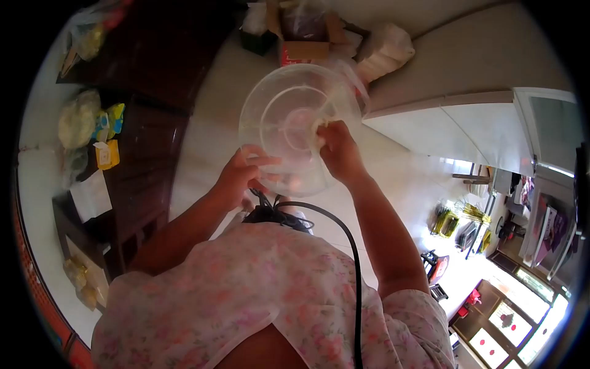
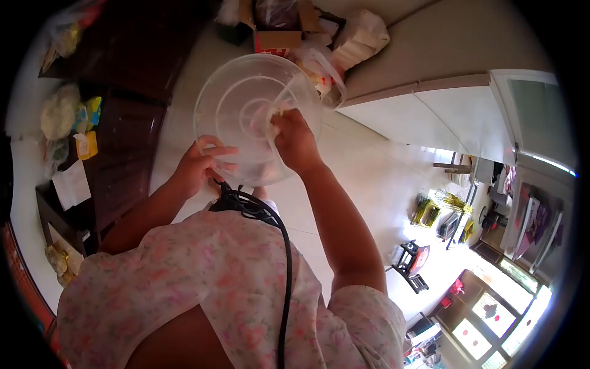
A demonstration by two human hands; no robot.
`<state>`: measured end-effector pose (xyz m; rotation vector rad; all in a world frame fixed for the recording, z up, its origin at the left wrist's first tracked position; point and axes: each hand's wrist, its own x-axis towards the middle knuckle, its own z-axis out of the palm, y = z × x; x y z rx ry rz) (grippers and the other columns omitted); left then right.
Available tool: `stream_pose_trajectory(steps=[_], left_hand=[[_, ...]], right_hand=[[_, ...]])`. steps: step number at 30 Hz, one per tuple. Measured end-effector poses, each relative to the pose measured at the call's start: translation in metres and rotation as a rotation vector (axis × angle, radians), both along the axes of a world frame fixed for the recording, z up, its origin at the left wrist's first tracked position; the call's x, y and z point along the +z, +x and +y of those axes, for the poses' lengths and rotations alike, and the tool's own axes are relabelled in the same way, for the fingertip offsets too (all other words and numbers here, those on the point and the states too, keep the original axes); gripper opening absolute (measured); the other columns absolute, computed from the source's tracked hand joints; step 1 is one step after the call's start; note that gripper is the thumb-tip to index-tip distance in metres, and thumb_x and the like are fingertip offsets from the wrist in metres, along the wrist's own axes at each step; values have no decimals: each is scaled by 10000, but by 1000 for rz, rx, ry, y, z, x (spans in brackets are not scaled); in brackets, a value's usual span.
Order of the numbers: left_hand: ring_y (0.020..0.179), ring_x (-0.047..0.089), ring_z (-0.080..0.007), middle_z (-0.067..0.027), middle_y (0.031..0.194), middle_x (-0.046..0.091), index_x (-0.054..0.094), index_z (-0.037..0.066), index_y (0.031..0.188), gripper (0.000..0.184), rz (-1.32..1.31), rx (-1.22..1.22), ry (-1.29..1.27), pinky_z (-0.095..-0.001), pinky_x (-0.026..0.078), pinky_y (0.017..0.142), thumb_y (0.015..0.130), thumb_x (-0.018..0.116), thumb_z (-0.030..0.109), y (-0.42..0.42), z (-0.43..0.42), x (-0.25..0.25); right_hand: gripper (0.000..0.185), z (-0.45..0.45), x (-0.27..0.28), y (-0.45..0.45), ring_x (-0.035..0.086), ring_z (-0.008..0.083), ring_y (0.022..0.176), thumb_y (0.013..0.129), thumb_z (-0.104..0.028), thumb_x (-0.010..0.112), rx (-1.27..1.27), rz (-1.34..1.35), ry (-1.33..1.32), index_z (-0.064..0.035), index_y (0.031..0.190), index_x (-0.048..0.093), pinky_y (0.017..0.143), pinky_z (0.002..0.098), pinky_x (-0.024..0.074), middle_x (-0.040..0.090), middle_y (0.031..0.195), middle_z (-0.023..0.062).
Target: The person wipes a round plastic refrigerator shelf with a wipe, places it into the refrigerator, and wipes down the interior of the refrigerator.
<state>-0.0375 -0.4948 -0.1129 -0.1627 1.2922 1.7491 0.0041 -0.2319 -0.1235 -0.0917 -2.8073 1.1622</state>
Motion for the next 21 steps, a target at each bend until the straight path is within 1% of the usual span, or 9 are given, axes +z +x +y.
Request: stream_pose_trajectory(steps=[3,5,6,9,11,14,15,18,21], left_hand=[[1023,629,-393,-249,1249,542,368,59,1163,444,-83,-55,-47,-325,578,621,727,441,14,0,2,4],[1029,626,-397,-249,1252,540,361,54,1168,448,-78,-43,-70,-325,578,623,727,432,17,0,8,9],[1034,622,-402,-249,1254,538,354,49,1174,453,-73,-40,-89,-324,578,625,728,424,21,1,13,10],[1041,621,-394,-247,1264,533,340,42,1183,456,-70,12,4,-320,573,623,734,417,25,-1,23,9],[1042,621,-391,-245,1269,529,338,43,1177,449,-64,14,-2,-318,570,628,736,418,25,-2,30,12],[1043,623,-381,-240,1274,526,335,41,1163,434,-48,-50,-31,-314,566,642,738,420,23,2,37,23],[1042,625,-374,-238,1272,528,334,38,1155,426,-27,-113,-50,-312,564,651,738,422,21,3,40,25],[1041,629,-361,-235,1263,537,335,24,1136,405,-66,-84,12,-309,563,659,738,411,14,12,47,18],[1037,633,-354,-233,1264,539,335,10,1128,396,-29,-79,-4,-313,563,661,738,403,6,9,45,15]], right_hand=[[322,17,22,9,576,345,941,711,-3,605,102,-43,-108,-71,1023,640,834,366,474,563,1008,156],[315,26,36,6,580,320,909,723,-12,610,-72,-75,-219,-81,1029,647,797,353,482,567,995,147],[315,27,45,-1,580,320,909,723,-12,610,-64,-75,-220,-81,1029,647,797,353,482,567,995,147],[327,23,63,-32,592,310,844,738,-26,615,-216,111,16,-83,1059,641,726,374,502,565,980,143],[280,21,49,-56,597,332,851,762,-35,606,-220,263,248,-82,1037,631,728,403,503,567,991,150],[211,29,26,-85,597,348,878,782,-41,586,-275,270,382,-82,986,622,731,424,499,580,994,148],[211,28,20,-92,597,348,878,782,-41,586,-268,272,377,-82,986,622,731,424,499,580,994,148],[183,10,5,-97,602,334,889,777,-33,571,-248,340,211,-100,938,623,724,420,497,610,945,126],[216,-40,10,-91,615,331,856,747,3,573,-99,318,-39,-90,930,639,725,398,500,623,928,121]])
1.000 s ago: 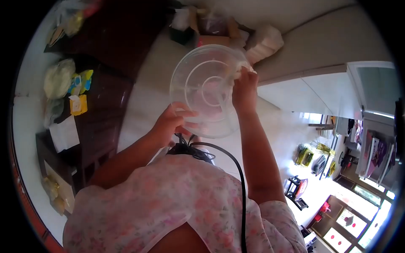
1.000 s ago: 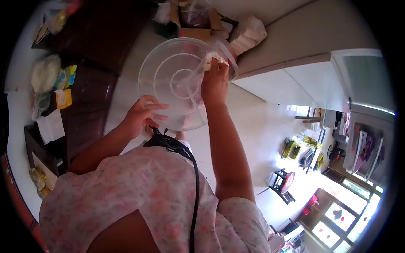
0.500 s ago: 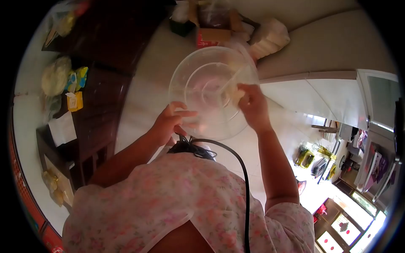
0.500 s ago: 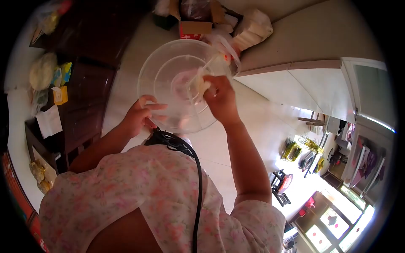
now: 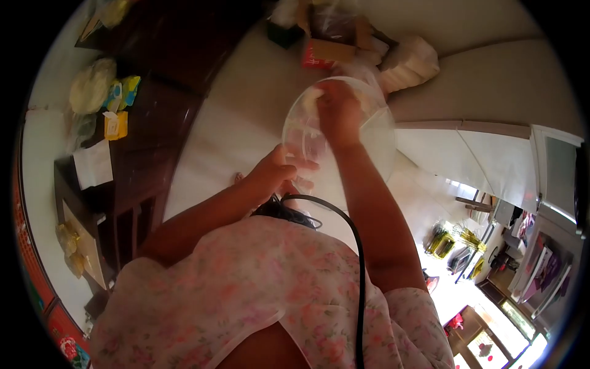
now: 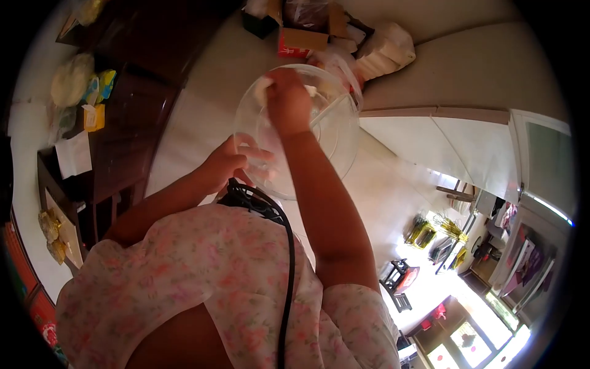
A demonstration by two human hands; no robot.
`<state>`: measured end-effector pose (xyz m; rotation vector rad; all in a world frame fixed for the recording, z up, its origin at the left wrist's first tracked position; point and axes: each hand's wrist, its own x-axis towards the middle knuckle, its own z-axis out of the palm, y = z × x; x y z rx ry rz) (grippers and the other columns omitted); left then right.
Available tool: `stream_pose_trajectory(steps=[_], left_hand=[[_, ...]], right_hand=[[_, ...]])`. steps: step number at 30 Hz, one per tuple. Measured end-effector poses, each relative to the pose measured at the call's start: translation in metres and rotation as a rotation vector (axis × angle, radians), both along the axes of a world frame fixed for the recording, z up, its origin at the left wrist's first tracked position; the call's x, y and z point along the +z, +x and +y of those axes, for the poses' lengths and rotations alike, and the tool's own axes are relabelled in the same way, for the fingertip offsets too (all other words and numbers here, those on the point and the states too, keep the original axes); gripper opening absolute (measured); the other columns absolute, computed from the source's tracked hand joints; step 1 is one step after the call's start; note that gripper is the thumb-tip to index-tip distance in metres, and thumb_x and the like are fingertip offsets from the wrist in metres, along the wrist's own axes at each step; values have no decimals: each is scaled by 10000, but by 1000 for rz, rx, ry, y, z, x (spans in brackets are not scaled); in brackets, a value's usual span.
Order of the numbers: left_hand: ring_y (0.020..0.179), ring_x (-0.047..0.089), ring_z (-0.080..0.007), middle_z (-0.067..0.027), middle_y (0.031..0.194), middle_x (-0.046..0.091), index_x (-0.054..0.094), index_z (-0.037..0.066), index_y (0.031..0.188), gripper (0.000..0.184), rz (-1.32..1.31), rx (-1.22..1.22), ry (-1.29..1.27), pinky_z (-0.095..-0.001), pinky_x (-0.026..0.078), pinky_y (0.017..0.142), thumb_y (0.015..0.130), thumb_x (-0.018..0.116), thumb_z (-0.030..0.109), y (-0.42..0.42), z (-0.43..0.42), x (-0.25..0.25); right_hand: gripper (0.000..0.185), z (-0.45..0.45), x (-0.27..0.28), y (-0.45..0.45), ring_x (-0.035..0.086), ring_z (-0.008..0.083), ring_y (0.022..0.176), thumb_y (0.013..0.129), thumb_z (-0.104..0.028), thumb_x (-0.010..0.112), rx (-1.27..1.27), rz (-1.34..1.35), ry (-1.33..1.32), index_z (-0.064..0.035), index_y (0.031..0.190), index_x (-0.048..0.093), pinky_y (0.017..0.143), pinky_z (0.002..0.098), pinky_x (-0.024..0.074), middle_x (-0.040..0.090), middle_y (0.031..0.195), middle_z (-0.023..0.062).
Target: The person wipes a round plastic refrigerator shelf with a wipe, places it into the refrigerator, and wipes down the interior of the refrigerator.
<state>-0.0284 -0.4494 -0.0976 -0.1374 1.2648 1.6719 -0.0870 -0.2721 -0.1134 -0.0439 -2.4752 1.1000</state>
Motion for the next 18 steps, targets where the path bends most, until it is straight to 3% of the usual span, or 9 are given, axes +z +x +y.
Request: stream_pose_trajectory(steps=[3,4,6,7,10,14,18], left_hand=[[985,646,-313,-183,1243,564,319,-38,1228,471,-47,73,27,-300,553,619,787,451,56,-1,-10,-2],[985,646,-313,-183,1243,564,319,-38,1228,471,-46,80,26,-300,553,619,787,451,56,2,-14,-4],[957,654,-288,-174,1220,572,313,-48,1250,495,-46,35,51,-289,547,560,794,465,67,12,-19,-11],[957,654,-288,-174,1220,572,313,-48,1250,495,-48,41,53,-289,547,560,794,465,67,9,-20,-4],[988,656,-313,-223,1283,535,320,-10,1181,458,33,-67,-8,-321,552,614,729,390,9,-4,-18,13],[989,656,-314,-198,1306,528,315,-7,1200,486,182,-57,-68,-301,535,566,717,364,8,-12,-19,16],[1010,647,-336,-209,1311,521,328,3,1199,493,70,-4,-86,-300,522,524,708,368,8,-8,-29,14]], right_hand=[[232,-25,13,8,616,322,873,690,39,613,396,-139,-199,-57,899,644,744,364,502,625,929,127],[232,-20,20,5,616,322,873,690,39,613,403,-139,-200,-57,899,644,744,364,502,625,929,127],[244,4,32,2,624,310,857,679,46,618,687,-243,-221,-55,899,650,735,350,505,633,919,122],[240,12,36,1,626,308,846,695,37,606,637,-262,-213,-60,908,659,722,344,504,641,915,120],[220,11,46,0,613,331,874,719,-8,607,78,-304,-23,-80,917,670,760,366,502,640,940,138],[228,-25,34,20,571,331,931,718,-2,608,320,-15,158,-116,905,675,786,413,499,621,960,99],[194,4,35,32,577,317,920,738,6,597,386,-213,274,-94,891,657,761,411,505,602,955,102]])
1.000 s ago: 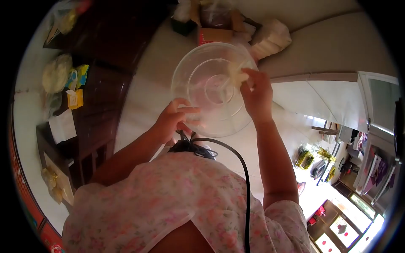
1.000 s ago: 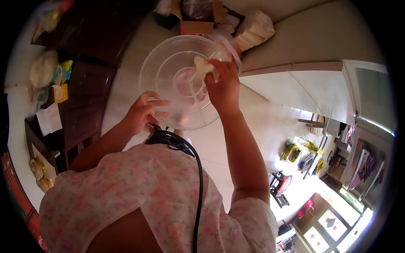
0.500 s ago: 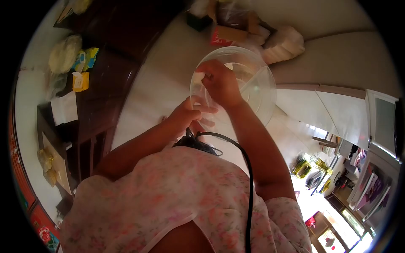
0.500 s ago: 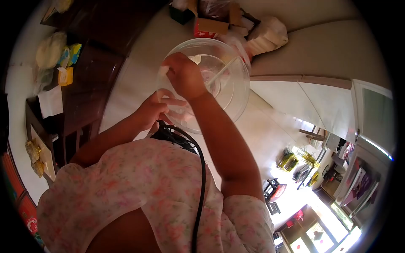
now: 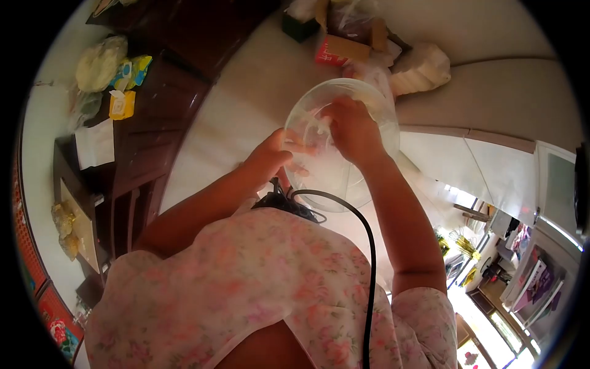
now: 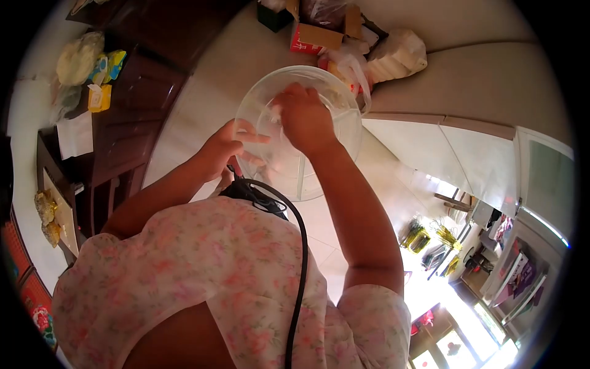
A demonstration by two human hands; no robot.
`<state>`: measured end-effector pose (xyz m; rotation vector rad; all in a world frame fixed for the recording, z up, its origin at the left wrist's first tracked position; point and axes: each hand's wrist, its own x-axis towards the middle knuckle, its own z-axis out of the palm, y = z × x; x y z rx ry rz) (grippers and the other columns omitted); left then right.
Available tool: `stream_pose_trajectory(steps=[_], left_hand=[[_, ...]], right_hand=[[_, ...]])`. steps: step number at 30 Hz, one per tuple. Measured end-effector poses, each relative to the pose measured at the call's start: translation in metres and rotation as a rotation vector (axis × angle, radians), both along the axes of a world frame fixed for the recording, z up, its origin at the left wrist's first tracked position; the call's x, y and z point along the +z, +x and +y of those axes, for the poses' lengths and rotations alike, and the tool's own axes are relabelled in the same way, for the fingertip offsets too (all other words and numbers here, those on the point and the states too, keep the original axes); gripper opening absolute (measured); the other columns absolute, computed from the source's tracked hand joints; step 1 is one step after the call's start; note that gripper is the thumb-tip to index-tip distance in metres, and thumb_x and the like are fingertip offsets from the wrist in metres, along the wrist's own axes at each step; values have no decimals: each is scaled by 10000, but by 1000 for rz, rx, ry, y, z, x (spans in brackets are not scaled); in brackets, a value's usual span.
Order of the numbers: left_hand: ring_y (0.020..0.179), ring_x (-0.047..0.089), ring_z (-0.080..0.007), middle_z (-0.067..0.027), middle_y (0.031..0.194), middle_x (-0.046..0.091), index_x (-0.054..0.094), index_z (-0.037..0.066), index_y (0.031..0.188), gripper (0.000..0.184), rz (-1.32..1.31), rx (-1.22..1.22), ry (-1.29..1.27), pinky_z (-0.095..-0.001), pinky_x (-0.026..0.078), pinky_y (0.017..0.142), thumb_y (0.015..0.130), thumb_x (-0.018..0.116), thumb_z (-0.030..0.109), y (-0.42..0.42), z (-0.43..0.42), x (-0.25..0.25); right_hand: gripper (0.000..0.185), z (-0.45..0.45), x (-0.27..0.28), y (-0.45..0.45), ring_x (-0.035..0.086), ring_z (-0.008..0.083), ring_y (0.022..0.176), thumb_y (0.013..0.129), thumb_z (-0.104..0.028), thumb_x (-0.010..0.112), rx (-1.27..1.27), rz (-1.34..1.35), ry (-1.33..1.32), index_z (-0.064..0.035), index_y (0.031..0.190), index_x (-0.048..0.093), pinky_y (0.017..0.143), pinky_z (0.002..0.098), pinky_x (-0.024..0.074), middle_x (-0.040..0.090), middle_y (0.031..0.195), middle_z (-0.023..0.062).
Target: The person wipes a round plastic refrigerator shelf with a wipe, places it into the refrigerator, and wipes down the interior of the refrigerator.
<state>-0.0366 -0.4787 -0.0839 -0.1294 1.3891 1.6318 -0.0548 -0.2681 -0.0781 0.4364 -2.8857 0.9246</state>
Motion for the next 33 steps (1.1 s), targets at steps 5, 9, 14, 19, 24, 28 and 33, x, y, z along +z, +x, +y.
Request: stream_pose_trajectory(steps=[5,9,14,19,24,28,33], left_hand=[[1027,640,-343,-224,1309,519,348,7,1186,481,-3,27,16,-281,506,494,705,376,12,-3,3,9],[1026,640,-319,-202,1298,505,293,-6,1299,572,42,75,46,-287,524,516,737,396,7,-2,10,-2],[1026,639,-291,-180,1289,477,209,-9,1391,656,83,88,38,-297,545,550,765,406,-4,7,21,-2],[1022,644,-292,-193,1288,484,195,2,1409,669,176,150,33,-290,529,518,771,394,-1,-1,26,15],[962,671,-308,-200,1307,486,198,27,1419,673,150,129,-5,-248,449,417,772,383,11,-1,28,7],[964,677,-255,-158,1111,611,359,19,1268,468,97,179,37,-230,405,401,801,385,35,6,31,4],[975,675,-276,-173,1169,595,355,8,1250,470,73,199,30,-217,384,376,781,372,1,11,34,1]], right_hand=[[245,-9,20,6,618,298,762,750,19,604,-294,81,-250,-105,962,615,671,383,516,587,952,108],[209,-44,28,20,636,288,753,729,-12,648,-265,155,-351,-95,915,599,630,373,523,590,953,95],[263,-48,8,8,564,293,888,651,-66,703,-326,228,-132,-113,886,597,769,402,476,580,896,65],[308,-48,1,-6,538,303,898,588,-156,746,-447,162,-145,-120,848,584,816,415,417,582,883,52],[277,-50,-7,-17,533,299,894,608,-131,713,-488,149,-10,-119,835,556,819,413,413,581,878,60],[347,-43,-11,-11,510,314,965,626,-125,705,-453,22,-1,-117,931,539,868,428,401,558,980,83],[496,-19,-7,21,463,340,1081,633,-127,739,-436,94,114,-154,1088,542,935,442,383,506,1104,113]])
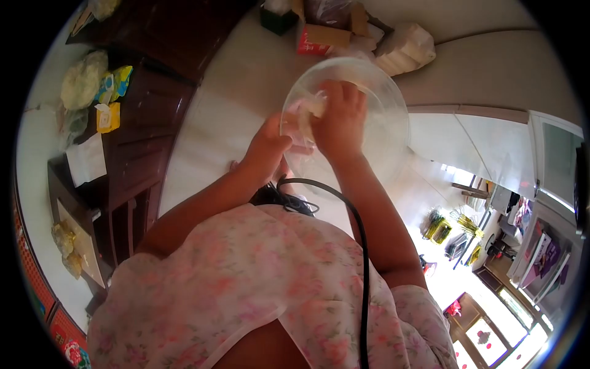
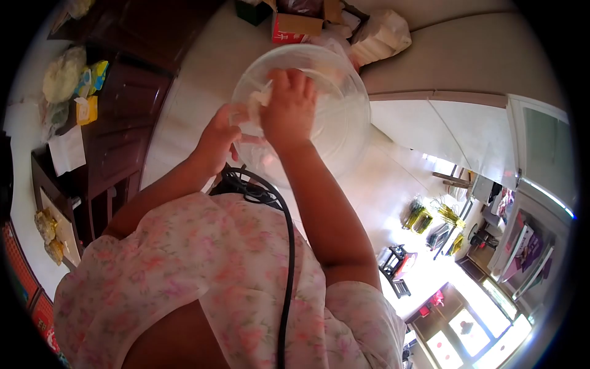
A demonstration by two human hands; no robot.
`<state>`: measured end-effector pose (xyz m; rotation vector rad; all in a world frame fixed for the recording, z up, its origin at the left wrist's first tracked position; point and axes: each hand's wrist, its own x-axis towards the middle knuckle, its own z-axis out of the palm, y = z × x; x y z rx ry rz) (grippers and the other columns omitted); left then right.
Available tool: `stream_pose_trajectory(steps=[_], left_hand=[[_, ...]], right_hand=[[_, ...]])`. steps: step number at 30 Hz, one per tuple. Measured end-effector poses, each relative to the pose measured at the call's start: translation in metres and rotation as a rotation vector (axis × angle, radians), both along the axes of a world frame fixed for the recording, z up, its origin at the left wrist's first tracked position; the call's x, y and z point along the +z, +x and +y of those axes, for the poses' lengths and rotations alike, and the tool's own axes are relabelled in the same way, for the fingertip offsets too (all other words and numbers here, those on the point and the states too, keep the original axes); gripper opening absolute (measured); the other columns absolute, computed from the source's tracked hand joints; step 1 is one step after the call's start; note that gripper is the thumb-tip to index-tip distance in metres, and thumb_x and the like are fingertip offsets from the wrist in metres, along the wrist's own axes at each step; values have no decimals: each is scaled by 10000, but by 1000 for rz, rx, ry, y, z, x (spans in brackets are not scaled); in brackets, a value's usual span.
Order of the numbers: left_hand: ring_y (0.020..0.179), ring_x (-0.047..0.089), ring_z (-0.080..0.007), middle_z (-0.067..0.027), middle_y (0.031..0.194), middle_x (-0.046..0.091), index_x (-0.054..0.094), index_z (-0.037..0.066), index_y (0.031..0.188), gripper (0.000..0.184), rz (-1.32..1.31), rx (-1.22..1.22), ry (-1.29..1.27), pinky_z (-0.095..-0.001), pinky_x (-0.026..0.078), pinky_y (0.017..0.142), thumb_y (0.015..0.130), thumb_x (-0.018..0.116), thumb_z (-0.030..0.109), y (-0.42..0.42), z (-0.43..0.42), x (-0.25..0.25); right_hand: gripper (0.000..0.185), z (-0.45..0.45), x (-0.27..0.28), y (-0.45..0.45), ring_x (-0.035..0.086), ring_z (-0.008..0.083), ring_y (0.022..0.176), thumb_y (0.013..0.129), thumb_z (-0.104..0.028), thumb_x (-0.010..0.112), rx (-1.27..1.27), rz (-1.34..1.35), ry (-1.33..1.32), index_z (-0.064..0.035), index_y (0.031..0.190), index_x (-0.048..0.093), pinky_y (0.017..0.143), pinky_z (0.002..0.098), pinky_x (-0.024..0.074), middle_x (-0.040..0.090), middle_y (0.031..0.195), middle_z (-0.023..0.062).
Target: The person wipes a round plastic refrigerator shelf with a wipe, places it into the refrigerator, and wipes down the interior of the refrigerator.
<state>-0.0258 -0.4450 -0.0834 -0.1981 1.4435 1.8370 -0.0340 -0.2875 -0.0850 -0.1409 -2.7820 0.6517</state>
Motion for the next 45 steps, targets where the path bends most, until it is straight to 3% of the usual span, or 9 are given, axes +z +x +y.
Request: stream_pose_trajectory(steps=[2,9,16,23,29,31,37,39,45], left_hand=[[991,669,-305,-174,1327,507,357,45,1230,489,85,45,48,-220,388,422,744,380,1,-8,-5,-5],[983,670,-290,-168,1300,530,368,59,1216,472,73,38,13,-217,393,426,746,395,23,-4,2,6],[933,678,-263,-185,1302,527,377,59,1209,466,138,94,-61,-213,425,428,746,413,14,-12,-9,-16],[1033,632,-392,-221,1331,498,325,39,1241,510,140,189,-149,-208,446,447,740,400,-22,-19,-27,-17],[1043,616,-420,-228,1375,449,243,30,1363,645,16,192,-258,-213,518,512,744,412,-33,-26,-28,-29],[994,640,-402,-221,1369,452,212,38,1397,650,63,149,-355,-241,542,533,784,421,-16,-23,-28,-47],[916,669,-338,-198,1324,489,222,49,1401,593,57,169,-488,-288,551,537,852,446,49,-24,-10,-71],[910,670,-326,-194,1325,489,229,54,1398,588,49,154,-509,-287,551,539,851,445,50,-25,-8,-74],[900,672,-302,-182,1321,496,237,73,1402,595,41,117,-554,-282,546,543,845,445,52,-21,13,-74]], right_hand=[[469,23,-7,14,476,344,1061,637,-67,725,-7,30,32,-139,1068,553,918,437,401,501,1101,116],[334,15,8,20,554,344,901,645,58,600,54,147,-357,-86,947,591,754,400,493,531,990,141],[361,-21,-17,46,541,307,1028,680,51,596,351,82,-507,-110,993,680,880,391,468,605,1056,97],[227,-2,-56,75,530,268,1038,684,-29,608,324,-125,-193,-133,871,683,843,357,483,570,1070,48],[139,-7,-91,71,516,267,1056,710,-86,621,378,-158,-436,-124,831,677,840,358,490,553,1080,52],[135,12,-114,71,509,272,1077,736,-103,607,513,-196,-94,-116,844,688,839,370,491,552,1088,54],[166,66,-178,70,565,329,957,741,-22,538,-179,-70,-406,-49,833,674,813,404,482,599,1021,149],[182,95,-207,71,590,349,899,750,-8,520,-414,-238,-905,-33,867,656,797,399,485,620,939,181],[242,84,-183,75,612,286,885,763,-17,551,-578,-263,-1049,-42,1002,586,801,358,490,630,924,159]])
